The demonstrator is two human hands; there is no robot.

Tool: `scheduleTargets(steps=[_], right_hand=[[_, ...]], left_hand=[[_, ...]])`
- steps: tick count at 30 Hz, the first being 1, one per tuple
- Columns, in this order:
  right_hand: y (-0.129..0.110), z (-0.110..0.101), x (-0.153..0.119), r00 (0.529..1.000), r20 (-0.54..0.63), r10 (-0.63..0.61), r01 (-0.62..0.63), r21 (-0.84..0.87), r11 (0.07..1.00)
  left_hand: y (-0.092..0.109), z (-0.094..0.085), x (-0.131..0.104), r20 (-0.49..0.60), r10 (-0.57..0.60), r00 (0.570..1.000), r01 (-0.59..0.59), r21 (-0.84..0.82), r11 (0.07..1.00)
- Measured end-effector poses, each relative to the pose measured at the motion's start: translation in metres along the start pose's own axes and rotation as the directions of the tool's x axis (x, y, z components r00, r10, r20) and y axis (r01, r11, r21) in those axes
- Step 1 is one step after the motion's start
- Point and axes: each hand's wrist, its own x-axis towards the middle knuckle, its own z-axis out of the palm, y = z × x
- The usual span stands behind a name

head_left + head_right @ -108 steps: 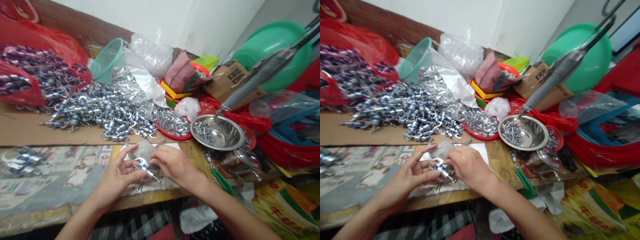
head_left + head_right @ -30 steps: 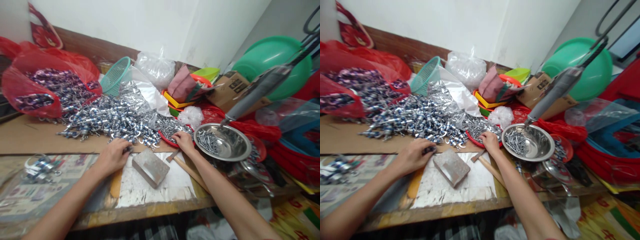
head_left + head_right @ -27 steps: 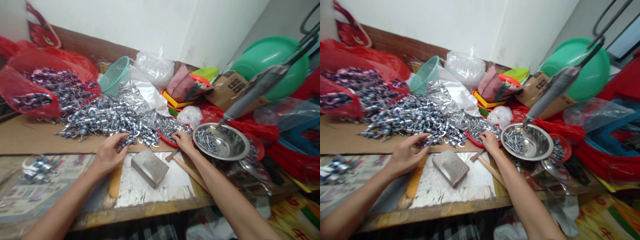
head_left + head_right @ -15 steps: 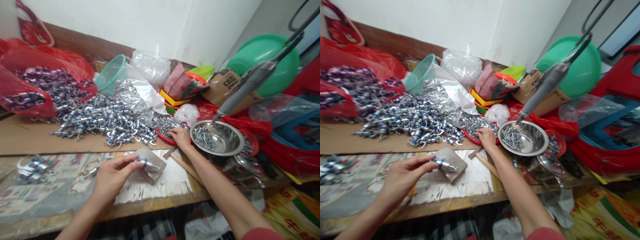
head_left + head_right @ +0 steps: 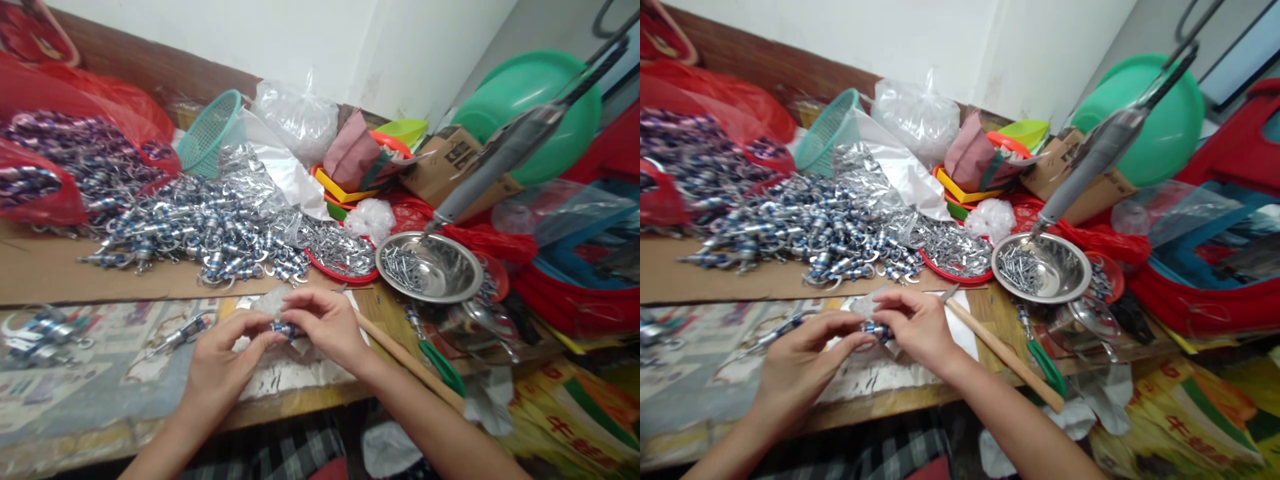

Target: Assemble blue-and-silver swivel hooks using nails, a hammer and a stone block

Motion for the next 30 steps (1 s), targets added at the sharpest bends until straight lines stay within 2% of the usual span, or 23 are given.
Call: scheduleTargets(steps=[3,8,12,17,22,24,26,28,30], right_hand=[[0.002,0.001,-0.001,0.996,0.046,0.078,-0.082,0.110,0.991],[-0.004,0.000,-0.002,0.987,0.064,0.147,-0.156,0.189,0.969],[-0.005,0.000,-0.006,0.985,0.095,0.147,-0.164,0.211,0.964],[-0.001,-0.003,-0.008,0.990,0.099,0.105,-0.125,0.226,0.966],[0.003,-0.003,-0.013,0.995,0.085,0.047,-0.062,0.197,0.978],[0.005,-0.005,-0.016,0.997,0.059,-0.041,0.034,0.107,0.994],[0.007,-0.009,-0.020,0.973,0.041,-0.228,0.231,-0.081,0.970],[0.010,-0.015,-0.023,0.886,0.098,-0.453,0.461,-0.290,0.839],[0.013,-0.022,-0.025,0.769,0.238,-0.594,0.634,-0.410,0.656]], left_hand=[[-0.001,0.003,-0.001,-0.020,-0.080,0.997,0.077,-0.100,0.992],[0.001,0.004,0.003,0.021,-0.123,0.992,0.124,-0.241,0.962],[0.003,0.001,0.007,0.006,-0.121,0.993,0.120,-0.189,0.975],[0.007,-0.003,0.007,0.069,-0.025,0.997,0.030,-0.066,0.997],[0.010,-0.001,0.004,0.082,-0.105,0.991,0.115,-0.116,0.987],[0.012,0.000,0.004,0.070,-0.134,0.988,0.144,-0.155,0.977],[0.013,0.000,0.003,0.044,-0.172,0.984,0.177,-0.213,0.961],[0.013,-0.001,0.003,0.043,-0.241,0.970,0.243,-0.273,0.931],[0.014,-0.004,0.004,0.086,-0.322,0.943,0.333,-0.293,0.896]])
